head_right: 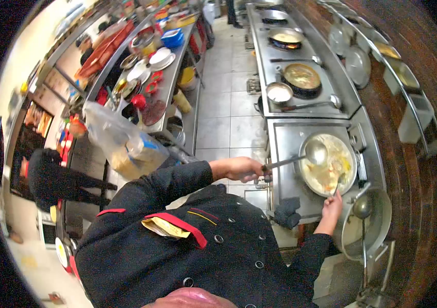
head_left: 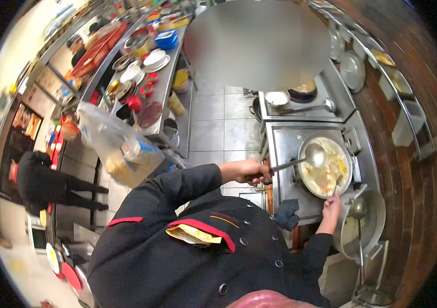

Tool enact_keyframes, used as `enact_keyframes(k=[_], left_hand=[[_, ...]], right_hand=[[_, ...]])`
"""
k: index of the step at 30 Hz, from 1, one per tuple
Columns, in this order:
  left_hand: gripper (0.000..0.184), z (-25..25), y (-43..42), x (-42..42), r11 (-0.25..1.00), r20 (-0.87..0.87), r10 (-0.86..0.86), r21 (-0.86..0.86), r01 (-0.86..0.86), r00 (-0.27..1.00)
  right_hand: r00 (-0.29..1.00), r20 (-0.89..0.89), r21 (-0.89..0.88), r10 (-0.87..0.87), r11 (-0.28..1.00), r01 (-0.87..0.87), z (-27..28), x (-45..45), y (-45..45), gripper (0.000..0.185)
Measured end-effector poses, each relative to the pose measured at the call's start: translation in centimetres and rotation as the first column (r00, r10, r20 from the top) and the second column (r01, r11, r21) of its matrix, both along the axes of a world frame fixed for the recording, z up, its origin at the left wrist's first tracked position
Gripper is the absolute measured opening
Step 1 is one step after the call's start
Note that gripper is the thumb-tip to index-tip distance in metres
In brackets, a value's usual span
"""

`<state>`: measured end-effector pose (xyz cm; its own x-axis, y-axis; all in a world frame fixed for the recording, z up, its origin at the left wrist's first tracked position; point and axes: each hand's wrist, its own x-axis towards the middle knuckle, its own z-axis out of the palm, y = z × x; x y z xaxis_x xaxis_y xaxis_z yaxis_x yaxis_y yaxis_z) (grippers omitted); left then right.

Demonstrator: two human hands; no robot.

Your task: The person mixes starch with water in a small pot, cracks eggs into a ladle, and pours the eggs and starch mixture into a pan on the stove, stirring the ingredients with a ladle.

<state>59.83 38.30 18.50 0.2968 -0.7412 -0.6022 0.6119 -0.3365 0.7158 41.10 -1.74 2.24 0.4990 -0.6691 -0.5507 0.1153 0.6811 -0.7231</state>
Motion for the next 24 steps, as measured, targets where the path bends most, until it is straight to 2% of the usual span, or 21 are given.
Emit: enact_keyframes(k=[2, 3, 4, 7, 9, 10, 11, 12, 14, 16, 18, 21, 22, 24], left_hand=[[0.013, -2.3, 3.0, 0.8, 0.998, -0.222, 0.004, -0.063, -0.019, 0.975], [0.007, -1.2, 4.6, 0.6, 0.996, -0.223, -0.006, -0.090, -0.014, 0.975], [0.006, -0.1, 6.2, 0.4, 0.998, -0.211, 0.016, -0.059, -0.029, 0.977], [0.008, -1.7, 11.3, 0.8, 0.994, -0.119, 0.004, -0.106, -0.017, 0.993], [0.026, -1.9, 15.0, 1.2, 0.995, -0.074, 0.034, -0.090, -0.040, 0.997], [0.035, -2.4, 16.9, 1.3, 0.994, -0.057, 0.059, -0.087, -0.064, 0.997], [0.046, -3.4, 18.8, 1.8, 0.991, -0.073, 0.058, -0.114, -0.066, 0.996], [0.043, -3.9, 20.7, 1.9, 0.990, -0.048, 0.085, -0.110, -0.090, 0.995], [0.041, -4.4, 24.1, 2.6, 0.984, -0.028, 0.132, -0.119, -0.134, 0.991], [0.036, -5.1, 27.4, 3.3, 0.973, -0.005, 0.188, -0.135, -0.187, 0.982], [0.038, -6.1, 30.8, 4.5, 0.970, 0.045, 0.224, -0.111, -0.218, 0.974], [0.046, -8.1, 35.3, 6.2, 0.955, 0.083, 0.276, -0.134, -0.264, 0.958], [0.049, -8.5, 36.7, 6.9, 0.953, 0.110, 0.288, -0.130, -0.273, 0.951], [0.053, -9.6, 39.4, 8.4, 0.948, 0.115, 0.305, -0.127, -0.291, 0.945]], right_hand=[[0.987, 0.161, 0.285, 0.016, 0.957, -0.062, -2.2, 0.4, -3.5, 0.052], [0.977, 0.206, 0.242, 0.058, 0.964, -0.108, -0.3, 1.2, -2.6, 0.055], [0.981, 0.169, 0.191, 0.097, 0.973, -0.129, 1.7, 2.7, -1.8, 0.055], [0.942, 0.211, 0.077, 0.260, 0.957, -0.281, 6.8, 8.8, 1.9, 0.047], [0.874, 0.149, -0.077, 0.462, 0.887, -0.456, 11.1, 14.9, 6.7, 0.047], [0.858, 0.155, -0.092, 0.490, 0.872, -0.482, 13.1, 18.0, 9.8, 0.047], [0.789, 0.073, -0.221, 0.609, 0.782, -0.583, 15.0, 20.9, 13.2, 0.046], [0.712, -0.026, -0.339, 0.702, 0.664, -0.667, 16.5, 23.8, 16.5, 0.045], [0.505, -0.100, -0.423, 0.857, 0.423, -0.801, 18.2, 29.9, 22.9, 0.042], [0.381, -0.210, -0.477, 0.900, 0.245, -0.844, 20.0, 35.1, 30.8, 0.040], [0.249, -0.238, -0.524, 0.939, 0.092, -0.847, 19.9, 40.7, 38.1, 0.039], [0.127, -0.309, -0.594, 0.943, -0.087, -0.800, 22.2, 47.9, 50.7, 0.036], [0.086, -0.336, -0.622, 0.938, -0.152, -0.768, 23.7, 50.1, 55.3, 0.035], [0.053, -0.387, -0.750, 0.921, -0.281, -0.599, 25.5, 55.1, 63.8, 0.033]])
